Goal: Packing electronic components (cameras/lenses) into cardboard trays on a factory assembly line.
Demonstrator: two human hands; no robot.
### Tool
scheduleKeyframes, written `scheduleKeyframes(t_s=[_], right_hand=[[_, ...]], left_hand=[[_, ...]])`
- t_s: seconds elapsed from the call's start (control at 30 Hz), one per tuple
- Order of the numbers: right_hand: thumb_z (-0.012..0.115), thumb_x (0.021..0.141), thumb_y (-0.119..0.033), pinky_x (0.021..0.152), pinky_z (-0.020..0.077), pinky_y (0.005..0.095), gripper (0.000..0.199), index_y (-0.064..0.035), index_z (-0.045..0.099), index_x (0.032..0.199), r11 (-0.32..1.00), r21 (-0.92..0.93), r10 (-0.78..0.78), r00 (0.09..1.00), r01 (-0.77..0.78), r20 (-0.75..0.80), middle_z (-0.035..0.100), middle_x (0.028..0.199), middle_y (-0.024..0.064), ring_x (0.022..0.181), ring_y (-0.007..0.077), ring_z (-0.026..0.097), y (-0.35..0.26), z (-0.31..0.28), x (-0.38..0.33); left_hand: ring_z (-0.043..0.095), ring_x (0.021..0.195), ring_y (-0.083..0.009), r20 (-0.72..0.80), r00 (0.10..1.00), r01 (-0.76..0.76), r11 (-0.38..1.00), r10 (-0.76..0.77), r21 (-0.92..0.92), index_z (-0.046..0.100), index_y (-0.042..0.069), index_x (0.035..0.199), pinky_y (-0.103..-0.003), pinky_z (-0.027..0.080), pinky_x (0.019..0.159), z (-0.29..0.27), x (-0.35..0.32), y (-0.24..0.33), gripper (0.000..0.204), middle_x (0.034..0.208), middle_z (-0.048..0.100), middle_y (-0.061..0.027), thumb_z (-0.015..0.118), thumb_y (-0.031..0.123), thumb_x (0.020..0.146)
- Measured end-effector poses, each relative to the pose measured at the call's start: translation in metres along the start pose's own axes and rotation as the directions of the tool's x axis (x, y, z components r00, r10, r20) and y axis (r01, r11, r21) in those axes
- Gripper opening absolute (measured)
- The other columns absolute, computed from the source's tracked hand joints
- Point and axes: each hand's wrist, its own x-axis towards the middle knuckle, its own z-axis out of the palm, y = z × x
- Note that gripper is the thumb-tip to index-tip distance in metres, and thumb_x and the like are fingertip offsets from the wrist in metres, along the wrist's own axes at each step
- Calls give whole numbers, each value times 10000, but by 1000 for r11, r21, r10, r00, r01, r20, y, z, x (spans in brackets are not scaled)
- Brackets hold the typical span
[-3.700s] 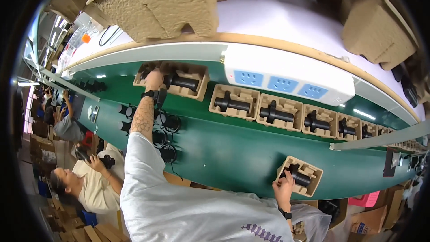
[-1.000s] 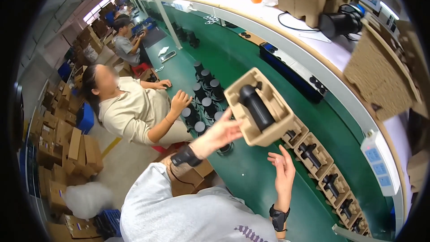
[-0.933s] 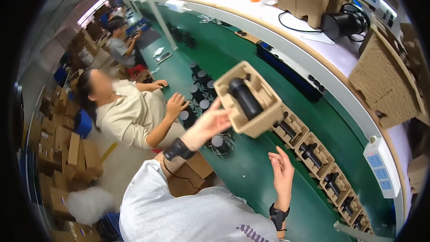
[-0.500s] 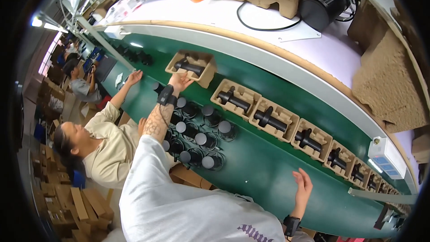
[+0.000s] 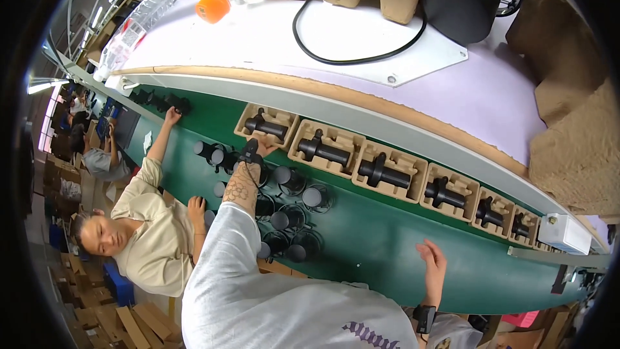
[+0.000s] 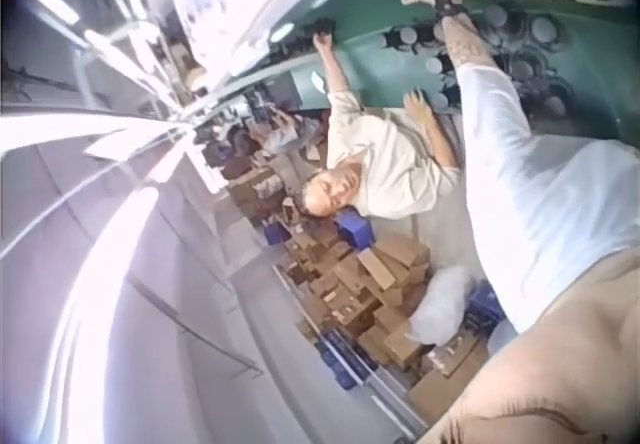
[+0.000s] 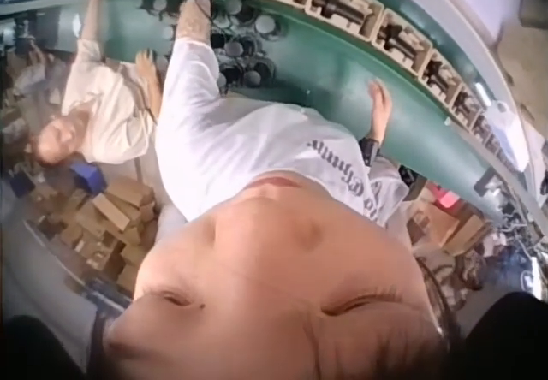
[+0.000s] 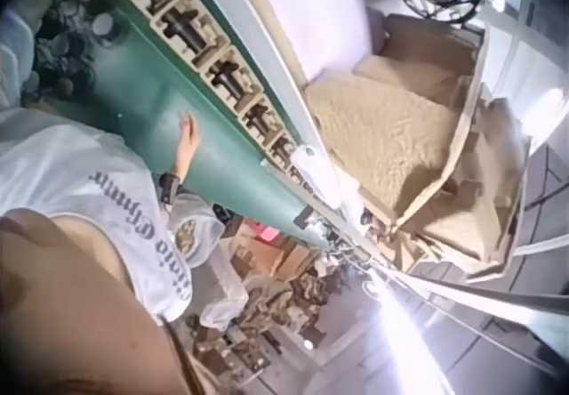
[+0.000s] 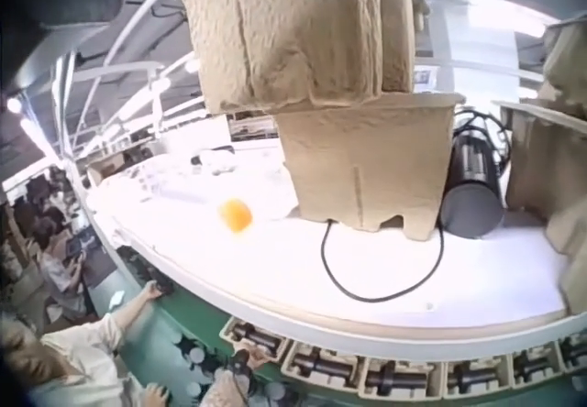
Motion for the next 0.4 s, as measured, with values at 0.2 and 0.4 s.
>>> scheduleKeyframes(t_s=[0.2,0.4], right_hand=[[529,898,-150,837,445,264,318,29,569,1157,1000,27,-17,999,16,45,667,1011,105,934,159,602,-2,21,11],[527,913,-157,842,442,261,300,-4,573,1168,992,81,-96,995,95,7,673,1016,79,957,132,591,17,-1,-19]], left_hand=[[589,958,-282,95,985,82,881,-141,466,603,238,1197,-463,421,865,38,-3,-33,723,1156,623,-36,572,734,673],[568,1075,-248,18,899,-418,846,437,331,620,160,1138,-428,399,963,-189,-50,208,574,1175,596,-121,573,556,725]])
